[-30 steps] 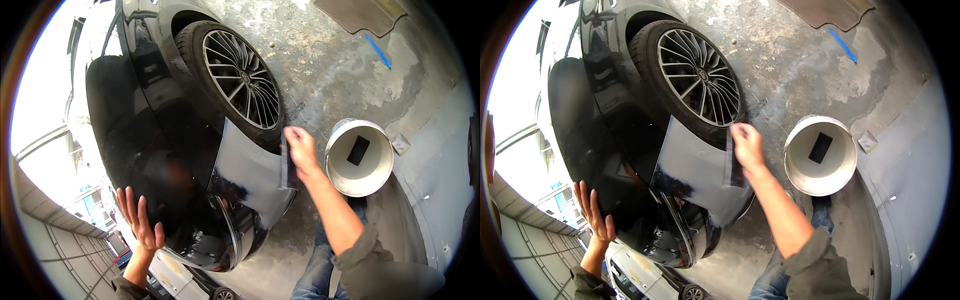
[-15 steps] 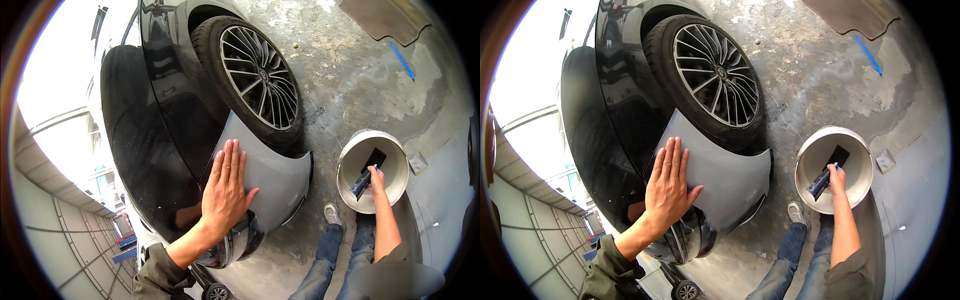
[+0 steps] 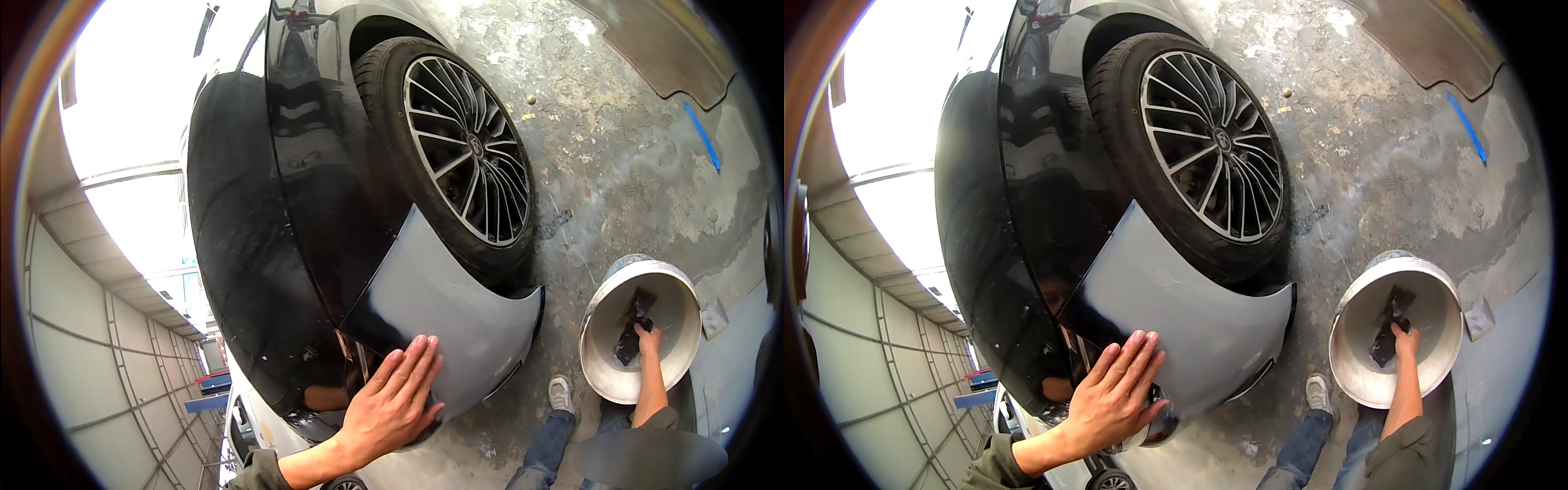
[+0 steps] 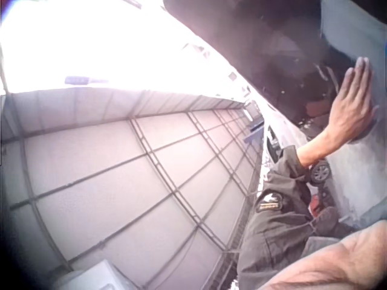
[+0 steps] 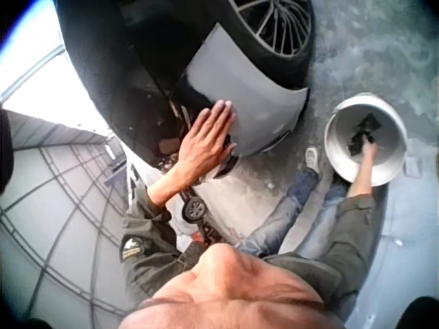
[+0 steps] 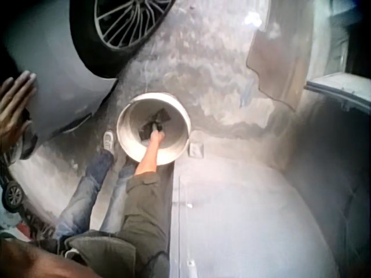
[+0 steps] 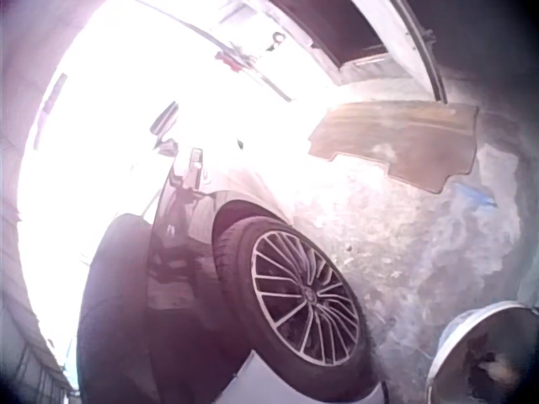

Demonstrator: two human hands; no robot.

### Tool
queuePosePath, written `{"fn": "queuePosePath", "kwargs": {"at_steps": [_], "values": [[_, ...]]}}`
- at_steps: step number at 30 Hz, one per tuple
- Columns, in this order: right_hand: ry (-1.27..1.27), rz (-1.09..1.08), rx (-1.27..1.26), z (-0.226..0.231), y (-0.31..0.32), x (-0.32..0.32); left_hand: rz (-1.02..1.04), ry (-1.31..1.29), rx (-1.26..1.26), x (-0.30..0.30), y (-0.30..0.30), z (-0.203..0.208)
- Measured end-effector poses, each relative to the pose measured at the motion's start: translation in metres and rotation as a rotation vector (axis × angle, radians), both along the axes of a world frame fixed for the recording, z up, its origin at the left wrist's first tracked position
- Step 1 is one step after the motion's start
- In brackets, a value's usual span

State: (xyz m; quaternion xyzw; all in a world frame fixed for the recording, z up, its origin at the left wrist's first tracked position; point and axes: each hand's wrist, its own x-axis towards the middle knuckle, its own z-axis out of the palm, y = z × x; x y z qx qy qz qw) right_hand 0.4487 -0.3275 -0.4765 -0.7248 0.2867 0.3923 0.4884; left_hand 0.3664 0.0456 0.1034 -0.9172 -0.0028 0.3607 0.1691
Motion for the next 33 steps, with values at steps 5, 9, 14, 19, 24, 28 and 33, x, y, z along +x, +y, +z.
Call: {"fn": "queuePosePath", "kwargs": {"at_steps": [5, 9, 14, 19, 24, 28, 33], "values": [[0.246, -0.537, 0.353, 0.015, 0.007, -0.001, -0.011, -0.004, -0.017, 0.005, 0.0, 0.008], [0.509, -0.616, 0.793, 0.085, -0.001, 0.027, -0.028, 0.002, -0.035, 0.004, 0.003, 0.017], [0.326, -0.433, 0.651, 0.167, 0.055, 0.015, -0.107, 0.011, -0.024, -0.001, 0.006, 0.018], [0.357, -0.567, 0.991, 0.395, 0.203, -0.004, -0.317, 0.059, 0.008, -0.002, 0.015, 0.009], [0.366, -0.451, 1.05, 0.469, 0.239, 0.021, -0.341, 0.042, 0.118, 0.033, 0.044, 0.01], [0.172, -0.372, 0.971, 0.47, 0.236, 0.01, -0.191, -0.138, 0.163, 0.064, 0.066, 0.005], [-0.353, -0.19, 0.687, 0.451, 0.25, -0.029, -0.212, -0.039, -0.002, 0.026, 0.042, 0.023]]}}
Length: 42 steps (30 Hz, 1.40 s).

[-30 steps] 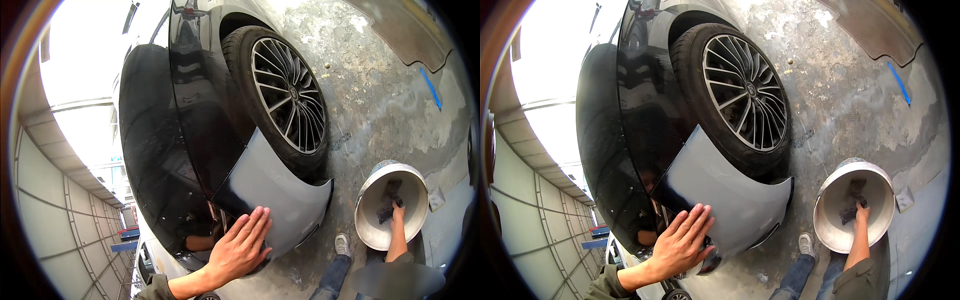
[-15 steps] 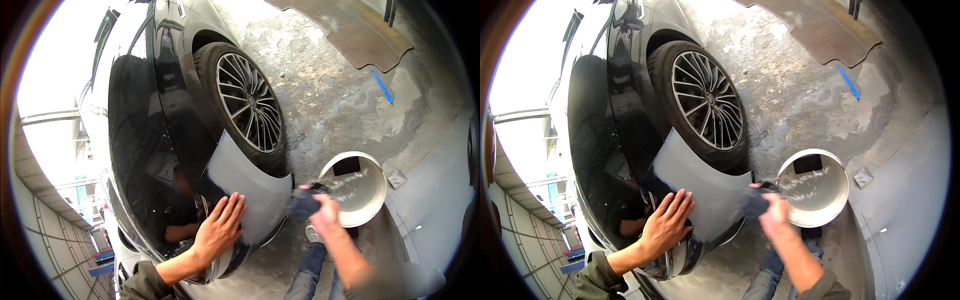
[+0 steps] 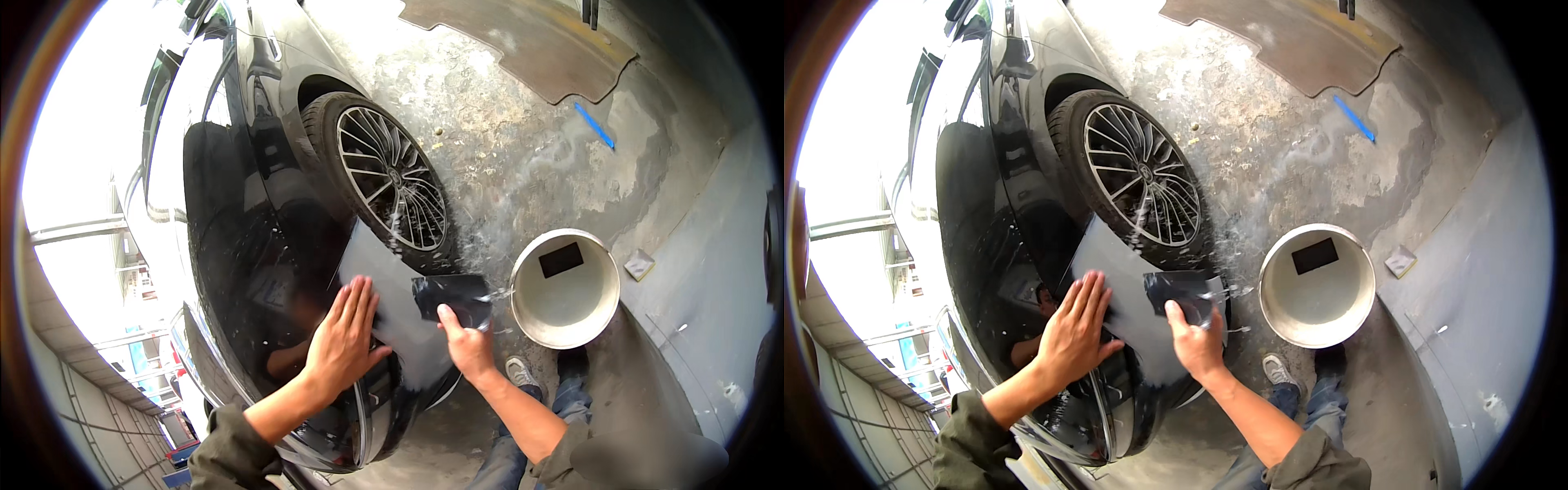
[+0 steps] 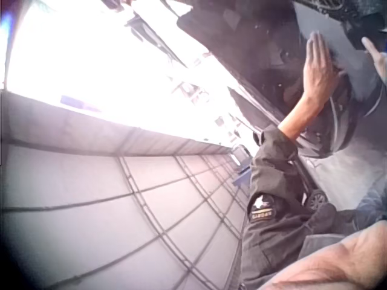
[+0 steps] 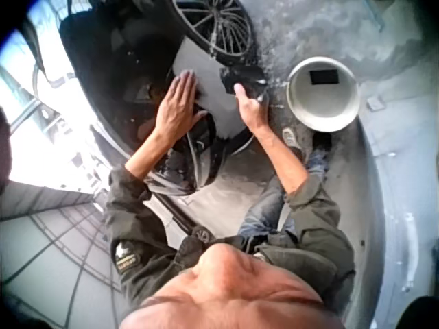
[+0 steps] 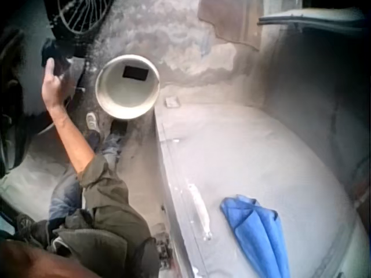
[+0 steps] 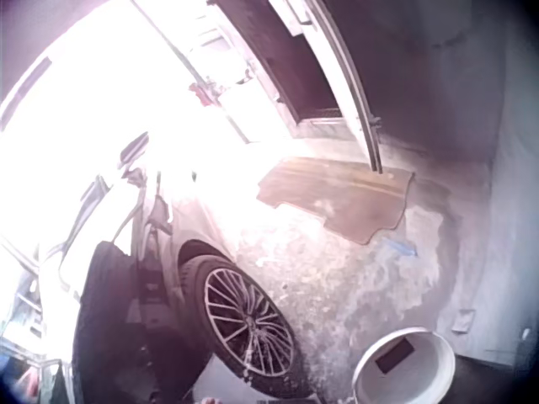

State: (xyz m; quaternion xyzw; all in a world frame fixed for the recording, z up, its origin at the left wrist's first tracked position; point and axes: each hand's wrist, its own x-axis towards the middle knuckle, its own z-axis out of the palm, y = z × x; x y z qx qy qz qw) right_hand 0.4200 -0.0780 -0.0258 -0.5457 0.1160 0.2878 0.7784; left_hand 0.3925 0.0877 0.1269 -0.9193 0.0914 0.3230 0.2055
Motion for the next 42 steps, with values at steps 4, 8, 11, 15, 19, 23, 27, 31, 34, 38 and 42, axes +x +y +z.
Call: {"fn": "queuePosePath", "kwargs": {"at_steps": [4, 8, 11, 15, 19, 23, 27, 31, 34, 38, 42], "values": [[-0.771, 0.136, -0.061, 0.024, 0.037, 0.0, 0.088, -0.032, -0.174, -0.02, 0.028, 0.075], [-0.945, 0.379, -0.06, 0.03, 0.069, -0.043, 0.092, -0.295, -0.108, -0.06, 0.099, 0.11], [-0.964, 0.377, -0.011, 0.018, 0.074, -0.023, 0.111, -0.386, -0.219, -0.065, 0.106, 0.104], [-1.063, 0.387, -0.032, -0.001, 0.099, 0.031, 0.113, -0.43, -0.253, -0.067, 0.109, 0.104], [-1.194, 0.515, -0.03, 0.01, 0.076, 0.023, 0.12, -0.434, -0.271, -0.064, 0.11, 0.103], [-1.136, 0.518, -0.094, 0.016, 0.087, 0.037, 0.117, -0.434, -0.273, -0.065, 0.11, 0.103], [-1.151, 0.552, -0.007, 0.024, 0.082, 0.028, 0.125, -0.425, -0.273, -0.065, 0.109, 0.104], [-1.189, 0.576, -0.058, 0.022, 0.085, 0.041, 0.117, -0.426, -0.266, -0.066, 0.111, 0.104], [-1.152, 0.577, 0.003, 0.031, 0.081, 0.027, 0.12, -0.422, -0.269, -0.065, 0.11, 0.103], [-1.187, 0.596, 0.02, 0.022, 0.084, 0.036, 0.124, -0.435, -0.269, -0.067, 0.11, 0.103], [-1.166, 0.547, 0.006, 0.024, 0.083, 0.026, 0.128, -0.388, -0.278, -0.066, 0.112, 0.104]]}}
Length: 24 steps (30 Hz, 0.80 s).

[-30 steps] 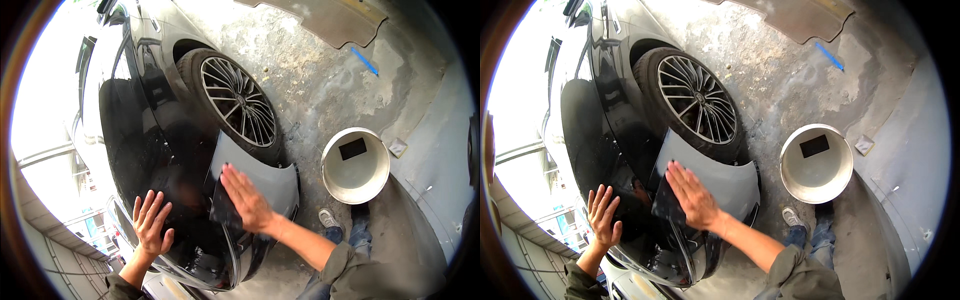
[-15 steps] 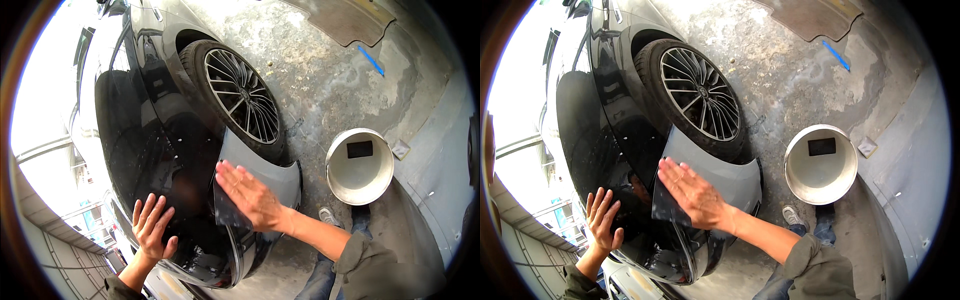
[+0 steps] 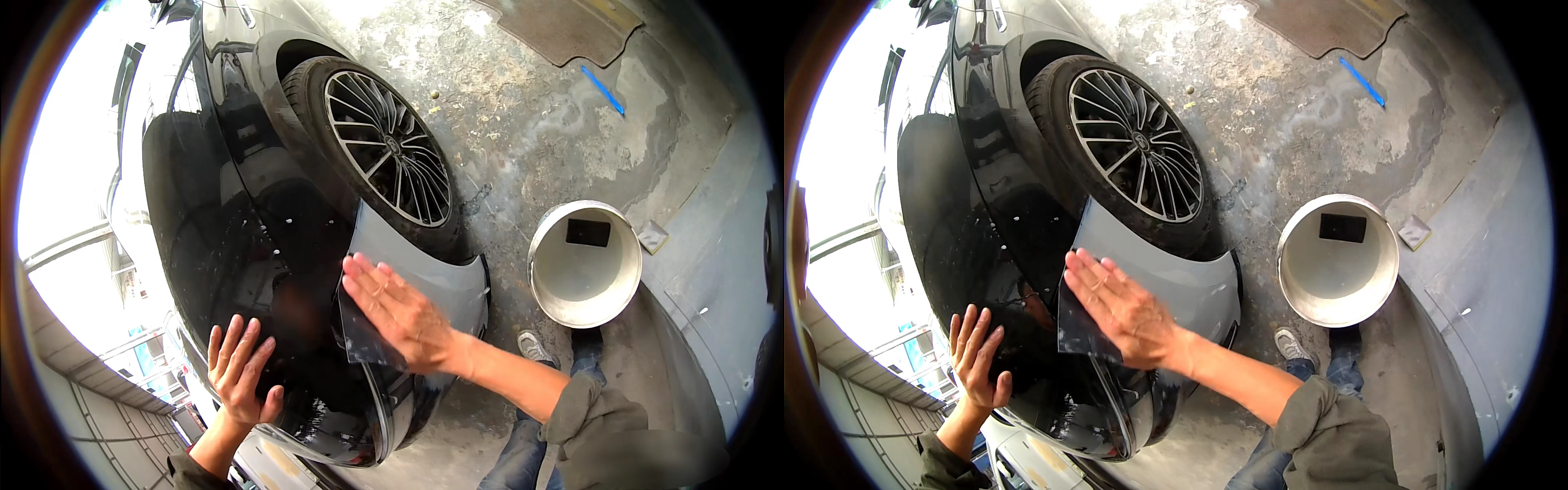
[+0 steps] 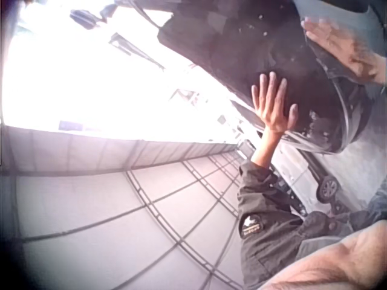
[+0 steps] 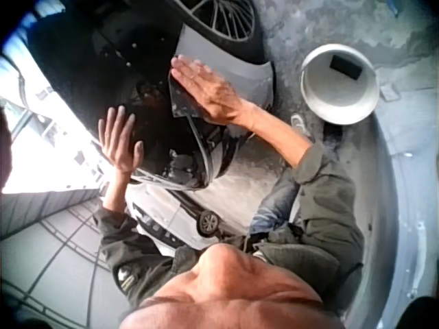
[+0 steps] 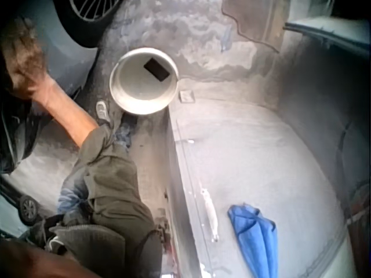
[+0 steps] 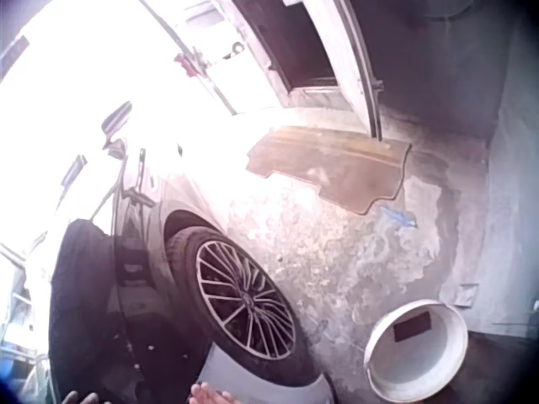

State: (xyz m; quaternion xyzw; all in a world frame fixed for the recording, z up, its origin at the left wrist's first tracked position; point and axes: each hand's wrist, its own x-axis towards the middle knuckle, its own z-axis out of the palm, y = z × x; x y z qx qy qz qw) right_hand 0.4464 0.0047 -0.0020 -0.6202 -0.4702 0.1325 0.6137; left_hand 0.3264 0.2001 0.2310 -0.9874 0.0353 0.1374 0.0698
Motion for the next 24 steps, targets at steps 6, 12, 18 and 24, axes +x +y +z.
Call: {"fn": "queuePosePath", "kwargs": {"at_steps": [6, 12, 18, 24], "values": [[-0.023, 0.028, 0.031, -0.014, 0.005, 0.01, -0.001, -0.039, 0.015, -0.002, 0.0, -0.001], [0.021, -0.022, 0.023, -0.017, 0.007, 0.004, 0.006, -0.026, 0.017, -0.005, -0.001, 0.0], [0.059, -0.072, -0.007, -0.018, 0.015, 0.023, 0.008, -0.013, 0.017, -0.003, 0.0, 0.0], [0.048, -0.037, 0.031, -0.032, 0.018, 0.021, 0.008, -0.018, 0.02, -0.007, 0.002, -0.001]]}}
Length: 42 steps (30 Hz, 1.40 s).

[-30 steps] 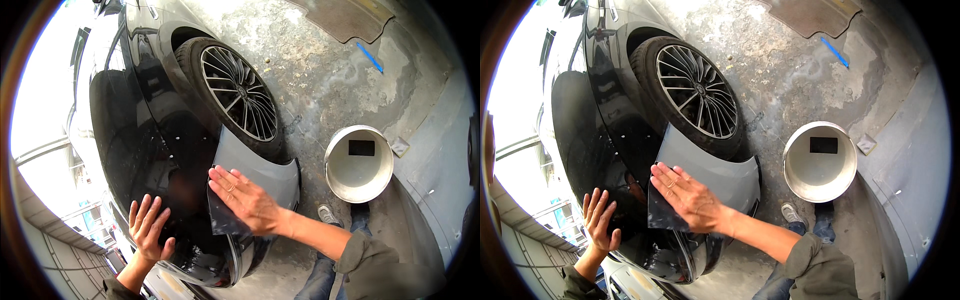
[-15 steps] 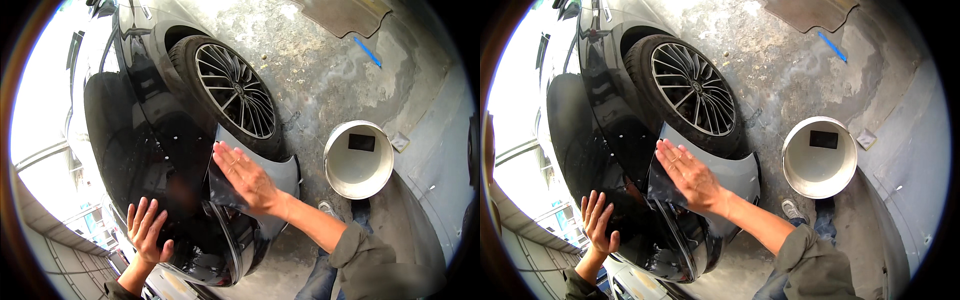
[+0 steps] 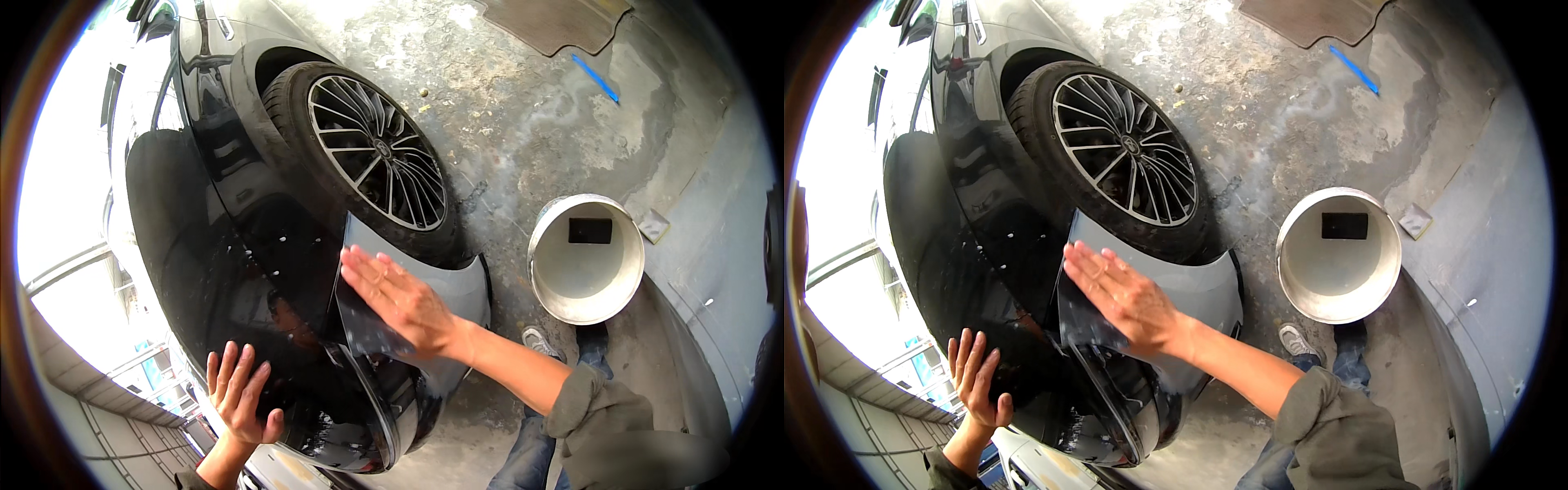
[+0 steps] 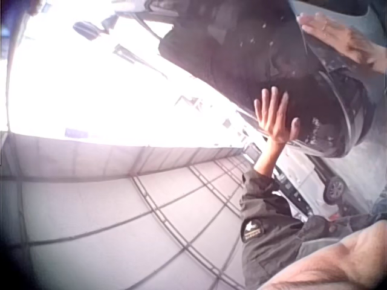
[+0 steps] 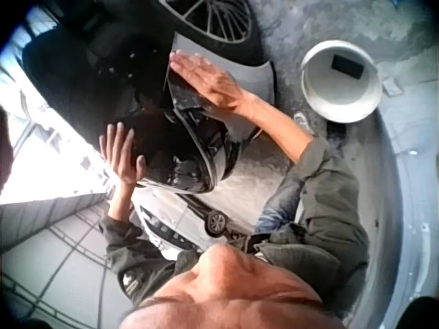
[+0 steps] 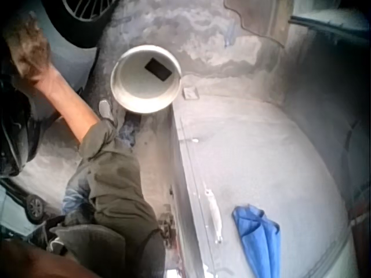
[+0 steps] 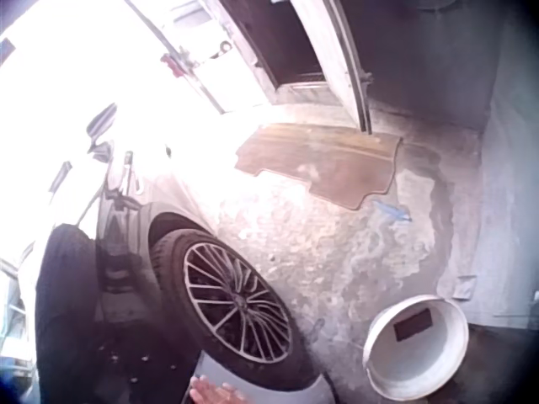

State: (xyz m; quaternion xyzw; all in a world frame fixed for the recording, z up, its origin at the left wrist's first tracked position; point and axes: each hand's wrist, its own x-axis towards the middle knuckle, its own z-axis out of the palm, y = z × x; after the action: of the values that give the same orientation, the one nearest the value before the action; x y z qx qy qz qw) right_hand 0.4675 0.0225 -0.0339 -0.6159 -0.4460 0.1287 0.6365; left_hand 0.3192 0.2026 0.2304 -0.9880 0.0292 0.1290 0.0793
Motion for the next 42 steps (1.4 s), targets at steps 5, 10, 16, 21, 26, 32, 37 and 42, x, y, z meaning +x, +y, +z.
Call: {"fn": "queuePosePath", "kwargs": {"at_steps": [5, 10, 16, 21, 26, 32, 37, 42], "values": [[0.14, -0.032, 0.041, -0.003, 0.0, -0.008, 0.021, 0.0, 0.004, -0.004, 0.0, -0.001], [0.075, -0.01, 0.042, -0.018, 0.008, 0.013, 0.013, -0.004, 0.002, -0.003, 0.0, -0.001], [0.112, 0.054, 0.057, -0.015, -0.004, 0.008, 0.017, -0.003, -0.003, -0.007, 0.001, 0.0], [0.091, 0.012, 0.073, -0.016, 0.009, 0.024, 0.003, 0.002, 0.005, -0.004, 0.002, 0.0], [0.073, 0.034, 0.06, -0.019, 0.008, 0.028, 0.002, 0.002, 0.011, -0.004, 0.002, -0.002], [0.101, 0.019, 0.127, -0.012, 0.003, 0.015, -0.003, -0.008, 0.016, -0.007, 0.003, 0.0], [0.178, -0.034, 0.094, -0.006, 0.001, 0.0, 0.003, -0.003, 0.002, -0.008, 0.005, 0.0], [0.14, -0.017, 0.061, -0.011, 0.005, 0.011, 0.006, -0.002, 0.003, -0.009, 0.004, 0.0]]}}
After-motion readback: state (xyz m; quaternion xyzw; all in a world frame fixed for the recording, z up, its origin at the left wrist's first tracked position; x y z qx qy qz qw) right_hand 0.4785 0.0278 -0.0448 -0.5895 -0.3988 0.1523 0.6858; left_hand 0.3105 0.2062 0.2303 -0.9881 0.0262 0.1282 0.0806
